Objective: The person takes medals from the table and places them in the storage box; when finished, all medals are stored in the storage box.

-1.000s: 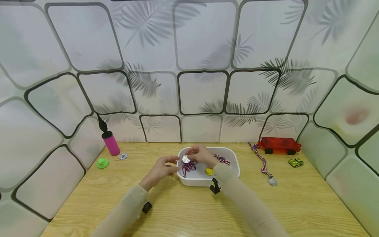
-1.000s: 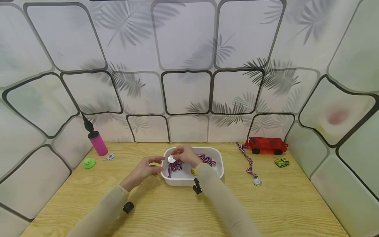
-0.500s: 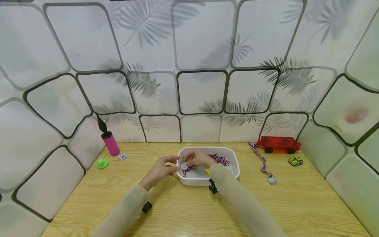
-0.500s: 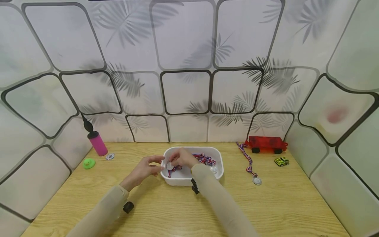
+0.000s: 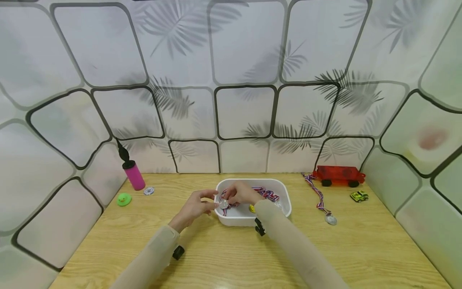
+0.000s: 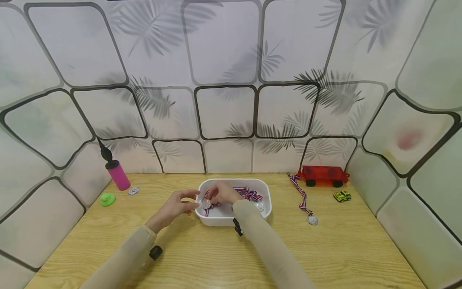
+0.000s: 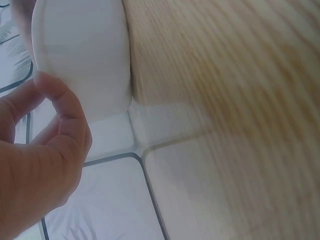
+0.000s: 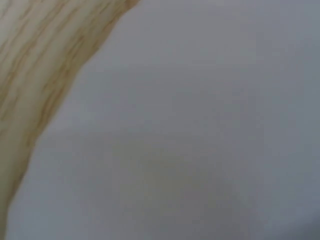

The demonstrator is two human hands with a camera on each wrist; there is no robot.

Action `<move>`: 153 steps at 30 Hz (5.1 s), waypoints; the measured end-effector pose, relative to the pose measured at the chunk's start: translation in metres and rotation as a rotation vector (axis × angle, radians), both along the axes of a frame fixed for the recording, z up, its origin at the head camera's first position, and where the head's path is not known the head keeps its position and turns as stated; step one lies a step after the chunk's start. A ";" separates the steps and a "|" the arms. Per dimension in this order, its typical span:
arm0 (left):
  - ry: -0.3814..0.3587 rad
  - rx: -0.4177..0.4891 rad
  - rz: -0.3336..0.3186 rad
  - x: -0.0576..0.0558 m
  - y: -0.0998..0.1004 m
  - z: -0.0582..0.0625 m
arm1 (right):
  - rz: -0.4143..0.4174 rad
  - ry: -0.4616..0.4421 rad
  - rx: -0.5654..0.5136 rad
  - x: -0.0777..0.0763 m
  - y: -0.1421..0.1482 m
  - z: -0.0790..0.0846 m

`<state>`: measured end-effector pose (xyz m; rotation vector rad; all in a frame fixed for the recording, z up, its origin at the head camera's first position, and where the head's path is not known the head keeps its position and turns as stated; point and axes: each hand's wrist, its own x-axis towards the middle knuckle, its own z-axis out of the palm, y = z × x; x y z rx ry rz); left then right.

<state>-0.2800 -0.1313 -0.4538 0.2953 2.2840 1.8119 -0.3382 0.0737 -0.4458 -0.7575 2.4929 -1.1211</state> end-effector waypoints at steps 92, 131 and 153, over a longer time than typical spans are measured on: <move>-0.006 0.053 0.026 -0.002 0.001 0.000 | -0.225 -0.084 -0.071 0.072 0.331 -0.008; -0.003 0.037 0.011 0.001 0.000 0.001 | -0.100 0.081 0.081 0.067 0.307 -0.023; -0.002 0.027 0.015 0.002 0.001 0.001 | -0.177 -0.065 -0.229 0.072 0.273 0.007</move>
